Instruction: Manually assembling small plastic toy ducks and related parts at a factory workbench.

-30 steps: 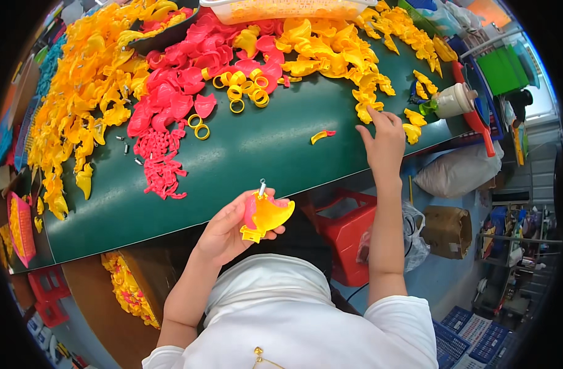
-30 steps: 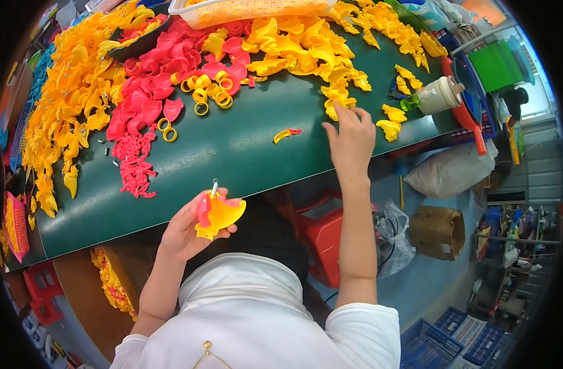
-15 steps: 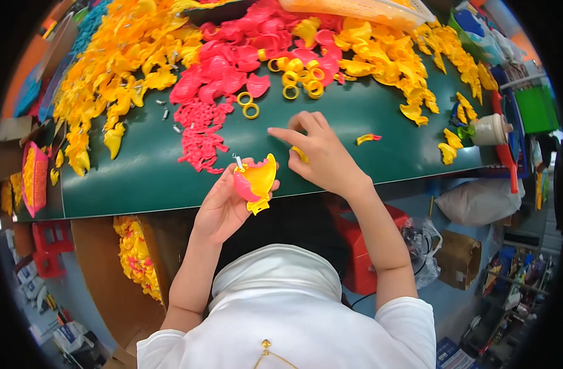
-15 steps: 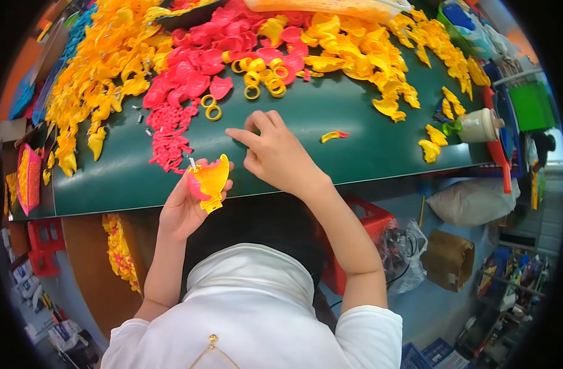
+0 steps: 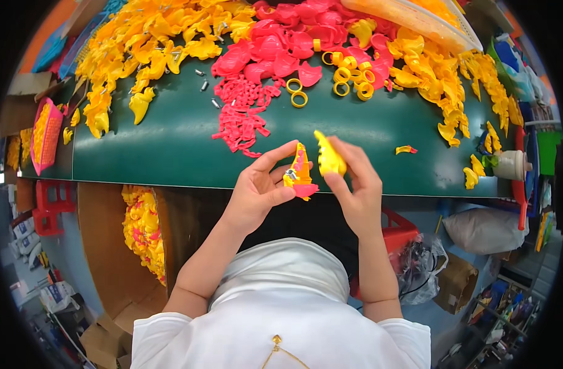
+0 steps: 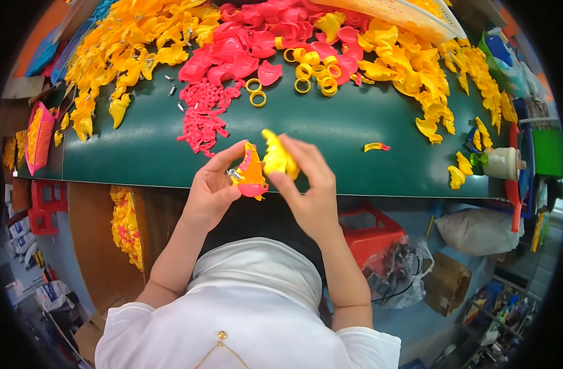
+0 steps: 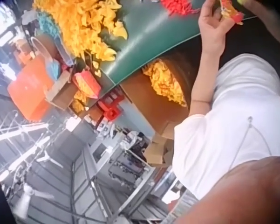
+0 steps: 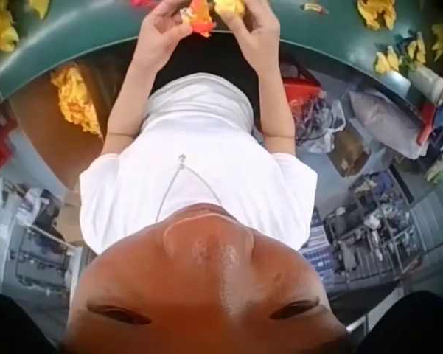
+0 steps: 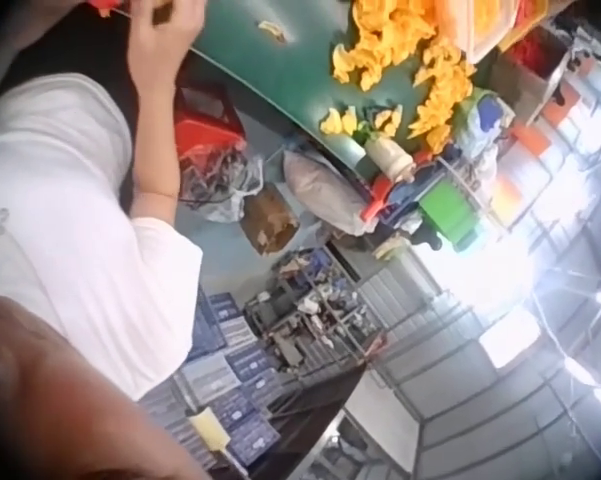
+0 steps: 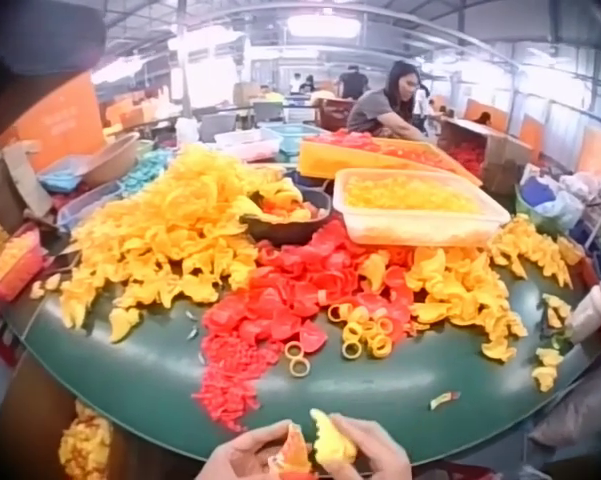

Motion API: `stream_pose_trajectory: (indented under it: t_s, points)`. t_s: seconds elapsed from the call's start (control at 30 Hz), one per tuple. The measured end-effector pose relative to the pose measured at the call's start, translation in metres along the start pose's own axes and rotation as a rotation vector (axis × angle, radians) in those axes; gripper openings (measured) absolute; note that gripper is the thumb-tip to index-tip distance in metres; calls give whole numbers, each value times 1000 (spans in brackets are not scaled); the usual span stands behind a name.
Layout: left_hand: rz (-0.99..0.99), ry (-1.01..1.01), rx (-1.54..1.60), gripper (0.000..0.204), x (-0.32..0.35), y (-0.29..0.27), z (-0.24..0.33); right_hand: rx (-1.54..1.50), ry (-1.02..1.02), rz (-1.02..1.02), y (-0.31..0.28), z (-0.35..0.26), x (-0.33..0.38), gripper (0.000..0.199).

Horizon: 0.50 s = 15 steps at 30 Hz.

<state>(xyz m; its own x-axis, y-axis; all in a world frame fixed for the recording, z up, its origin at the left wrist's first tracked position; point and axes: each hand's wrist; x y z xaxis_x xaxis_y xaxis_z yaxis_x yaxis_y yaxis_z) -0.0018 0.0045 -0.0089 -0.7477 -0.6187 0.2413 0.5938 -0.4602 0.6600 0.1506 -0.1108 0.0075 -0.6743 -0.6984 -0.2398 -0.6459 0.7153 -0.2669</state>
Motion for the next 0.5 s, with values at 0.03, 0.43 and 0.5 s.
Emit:
stream_pose_trajectory:
  t_s: [0.03, 0.43, 0.5]
  points:
    - [-19, 19, -17, 73, 1, 1, 1, -129, 40, -64, -2, -7, 5, 45]
    - [-57, 22, -76, 74, 8, 4, 6, -216, 38, -68, 6, -12, 24, 47]
    - [-59, 10, -68, 74, 8, 5, 6, -233, 57, -54, 6, -13, 24, 47]
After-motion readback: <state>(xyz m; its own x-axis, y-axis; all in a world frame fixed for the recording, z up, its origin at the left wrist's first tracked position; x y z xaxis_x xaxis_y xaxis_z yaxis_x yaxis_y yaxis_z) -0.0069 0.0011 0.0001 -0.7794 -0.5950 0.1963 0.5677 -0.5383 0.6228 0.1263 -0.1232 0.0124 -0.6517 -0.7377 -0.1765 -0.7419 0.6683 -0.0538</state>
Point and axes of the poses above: each hand's wrist, its own x-axis away from the middle knuckle, its own y-axis out of the palm, z = x × y, and after that the axes turned 11 degrees about z, right-handed
